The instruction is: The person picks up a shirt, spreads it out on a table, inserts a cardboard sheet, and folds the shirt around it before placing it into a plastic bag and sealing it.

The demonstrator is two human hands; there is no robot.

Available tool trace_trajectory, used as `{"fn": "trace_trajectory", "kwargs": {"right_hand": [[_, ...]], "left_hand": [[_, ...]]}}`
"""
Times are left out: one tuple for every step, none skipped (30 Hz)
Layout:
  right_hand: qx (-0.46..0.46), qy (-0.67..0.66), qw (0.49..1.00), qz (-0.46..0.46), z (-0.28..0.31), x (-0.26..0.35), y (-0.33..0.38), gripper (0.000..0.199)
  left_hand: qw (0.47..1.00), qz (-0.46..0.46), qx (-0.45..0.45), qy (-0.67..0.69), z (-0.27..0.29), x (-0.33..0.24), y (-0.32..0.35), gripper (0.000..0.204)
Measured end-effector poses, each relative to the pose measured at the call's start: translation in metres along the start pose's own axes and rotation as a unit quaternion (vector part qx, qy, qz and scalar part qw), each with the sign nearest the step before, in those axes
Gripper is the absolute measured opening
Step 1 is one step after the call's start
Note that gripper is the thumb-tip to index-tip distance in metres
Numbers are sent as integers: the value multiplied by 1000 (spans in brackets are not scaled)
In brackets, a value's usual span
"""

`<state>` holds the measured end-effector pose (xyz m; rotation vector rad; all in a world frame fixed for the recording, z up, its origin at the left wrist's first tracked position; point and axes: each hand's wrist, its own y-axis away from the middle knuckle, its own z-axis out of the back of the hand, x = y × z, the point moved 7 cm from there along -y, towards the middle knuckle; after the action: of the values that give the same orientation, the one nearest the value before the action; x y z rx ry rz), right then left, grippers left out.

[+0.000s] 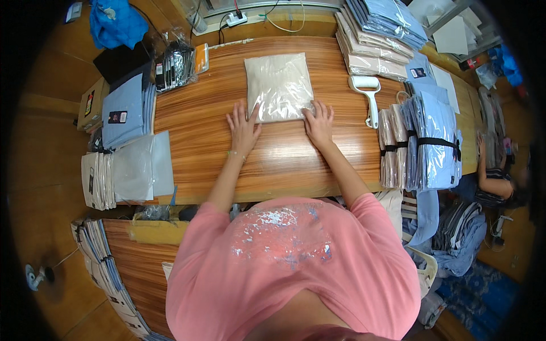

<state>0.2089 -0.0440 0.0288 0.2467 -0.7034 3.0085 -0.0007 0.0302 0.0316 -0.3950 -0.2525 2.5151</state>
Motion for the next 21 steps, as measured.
{"fn": "trace_trajectory", "kwargs": {"right_hand": [[-28, -20, 999, 15, 4, 0, -11, 27], [-57, -39, 997, 30, 9, -2, -22, 20], [-84, -56, 994, 43, 17, -7, -34, 14], [-102, -52, 990, 80, 24, -9, -44, 16], [-109, -53, 988, 96, 30, -12, -53, 16], [-114, -55, 986, 111, 37, -13, -61, 16], [-120, -57, 983, 126, 44, -15, -69, 16], [-153, -57, 978, 131, 58, -19, -75, 17], [-190, -55, 971, 138, 79, -22, -85, 18], [-227, -56, 961, 146, 99, -24, -99, 19], [-242, -85, 959, 124, 114, -27, -116, 19], [-254, -111, 956, 99, 130, -29, -132, 19], [-266, -137, 951, 73, 143, -30, -147, 18], [-282, -157, 942, 89, 150, -24, -163, 14], [-236, -157, 956, 73, 136, -29, -177, 13], [-189, -157, 968, 57, 116, -35, -186, 13], [-141, -157, 977, 42, 92, -41, -194, 12], [-118, -163, 979, 36, 65, -51, -196, 12], [-21, -170, 985, 0, 31, -55, -197, 20], [-26, -116, 993, -27, 7, -58, -196, 25], [-24, -63, 996, -59, -19, -57, -192, 30]], "left_hand": [[999, -29, -20, -9, 1, 5, -11, 61], [997, -59, -41, -18, 2, 13, -21, 60], [994, -90, -60, -24, 8, 12, -31, 59], [991, -99, -86, 1, 14, 10, -37, 54], [987, -137, -85, 11, 17, 7, -43, 51], [981, -174, -83, 21, 22, 3, -48, 48], [974, -211, -80, 31, 27, -1, -53, 45], [973, -192, -103, 74, 37, 3, -59, 41], [969, -176, -129, 116, 61, -1, -69, 37], [962, -158, -156, 156, 86, -3, -82, 32], [953, -135, -201, 181, 113, -8, -95, 28], [940, -114, -243, 209, 139, -16, -108, 24], [925, -92, -284, 236, 158, -21, -119, 20], [914, -88, -302, 258, 164, -21, -131, 14], [921, -57, -270, 275, 153, -12, -145, 15], [926, -24, -238, 290, 136, -1, -155, 16], [930, 9, -205, 306, 119, 11, -164, 17], [938, 101, -54, 328, 82, 27, -175, 27], [960, 137, -75, 233, 59, 39, -175, 30], [972, 170, -93, 134, 32, 48, -176, 33], [974, 200, -102, 32, 8, 54, -173, 36]]}}
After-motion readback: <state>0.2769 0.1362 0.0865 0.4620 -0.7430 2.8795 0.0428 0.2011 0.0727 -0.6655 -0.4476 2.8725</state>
